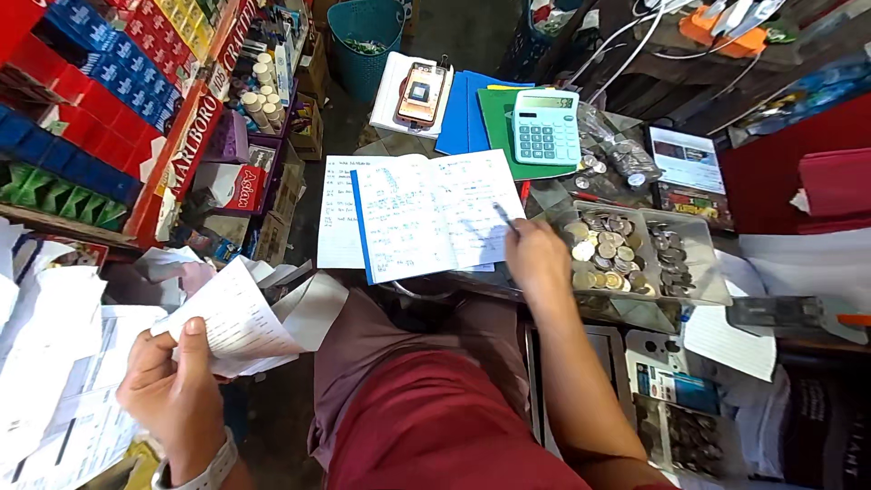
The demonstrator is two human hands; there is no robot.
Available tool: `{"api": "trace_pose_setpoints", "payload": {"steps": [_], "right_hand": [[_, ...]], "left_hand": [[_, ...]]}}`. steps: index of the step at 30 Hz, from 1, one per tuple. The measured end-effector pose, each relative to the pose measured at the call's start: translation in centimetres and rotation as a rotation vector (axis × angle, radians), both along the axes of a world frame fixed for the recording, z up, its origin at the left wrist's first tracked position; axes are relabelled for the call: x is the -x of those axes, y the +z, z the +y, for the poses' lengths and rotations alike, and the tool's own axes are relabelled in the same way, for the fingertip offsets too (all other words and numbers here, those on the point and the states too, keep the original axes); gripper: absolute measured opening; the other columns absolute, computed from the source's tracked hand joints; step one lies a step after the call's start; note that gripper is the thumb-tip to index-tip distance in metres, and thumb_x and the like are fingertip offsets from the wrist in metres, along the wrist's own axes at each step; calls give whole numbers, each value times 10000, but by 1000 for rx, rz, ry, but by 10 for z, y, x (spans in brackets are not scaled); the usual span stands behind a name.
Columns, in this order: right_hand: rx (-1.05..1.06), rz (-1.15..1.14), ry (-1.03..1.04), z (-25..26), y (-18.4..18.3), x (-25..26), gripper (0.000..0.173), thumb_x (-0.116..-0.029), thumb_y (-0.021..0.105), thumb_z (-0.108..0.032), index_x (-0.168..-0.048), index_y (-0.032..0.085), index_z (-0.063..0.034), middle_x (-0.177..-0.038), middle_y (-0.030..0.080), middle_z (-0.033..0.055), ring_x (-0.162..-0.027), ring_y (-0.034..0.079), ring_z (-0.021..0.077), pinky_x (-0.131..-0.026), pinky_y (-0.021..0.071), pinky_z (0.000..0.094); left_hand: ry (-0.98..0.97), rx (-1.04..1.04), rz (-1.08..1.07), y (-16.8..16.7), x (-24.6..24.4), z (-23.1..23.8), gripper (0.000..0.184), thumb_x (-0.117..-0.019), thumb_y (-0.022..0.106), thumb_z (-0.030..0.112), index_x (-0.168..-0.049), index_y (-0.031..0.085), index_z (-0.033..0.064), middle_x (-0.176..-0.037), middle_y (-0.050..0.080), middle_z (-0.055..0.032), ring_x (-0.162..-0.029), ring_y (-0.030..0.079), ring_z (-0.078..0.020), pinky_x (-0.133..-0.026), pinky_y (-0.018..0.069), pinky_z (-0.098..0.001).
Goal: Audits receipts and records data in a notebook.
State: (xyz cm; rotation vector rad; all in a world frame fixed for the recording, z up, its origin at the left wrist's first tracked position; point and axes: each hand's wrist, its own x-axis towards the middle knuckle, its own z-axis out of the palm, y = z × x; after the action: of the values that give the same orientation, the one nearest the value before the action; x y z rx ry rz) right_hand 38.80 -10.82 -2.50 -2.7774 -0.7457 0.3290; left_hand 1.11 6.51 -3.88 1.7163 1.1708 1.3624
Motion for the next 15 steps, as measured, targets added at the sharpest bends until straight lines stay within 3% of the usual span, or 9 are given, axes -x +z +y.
{"api": "trace_pose_setpoints", "payload": {"steps": [4, 7, 11, 15], "right_hand": [[109, 65, -151, -21, -4, -27, 450, -1073, 503, -323, -1185, 662, 83, -1176, 653, 347, -1155, 620, 521, -944, 459, 698], [-30, 74, -179, -32, -12, -32, 441, -1024, 607, -333, -1159, 670, 82, -1115, 656, 344, -1103, 615, 524, -928, 440, 714], [-196, 63, -196, -34, -11, -32, 407, -968, 698, -296, -1149, 670, 67, -1071, 667, 304, -1035, 628, 467, -904, 448, 670], [-272, 88, -204, -35, -12, -33, 500, -941, 736, -265, -1306, 610, 53, -1085, 652, 290, -985, 609, 421, -889, 445, 629]], "left_hand": [[-14, -18, 7, -2, -4, 0, 163, -968, 604, 135, -813, 657, 127, -842, 619, 134, -775, 603, 44, -699, 514, -143], [-35, -29, -4, -3, -4, -1, 158, -969, 611, 151, -819, 659, 153, -851, 619, 143, -784, 600, 38, -709, 515, -154], [-26, -14, -7, -3, -4, -2, 144, -971, 641, 199, -834, 674, 172, -889, 624, 139, -814, 605, 25, -725, 523, -170], [-4, -4, -16, -4, -7, -3, 147, -969, 643, 181, -829, 682, 162, -879, 608, 133, -798, 594, 30, -706, 518, -156]]}}
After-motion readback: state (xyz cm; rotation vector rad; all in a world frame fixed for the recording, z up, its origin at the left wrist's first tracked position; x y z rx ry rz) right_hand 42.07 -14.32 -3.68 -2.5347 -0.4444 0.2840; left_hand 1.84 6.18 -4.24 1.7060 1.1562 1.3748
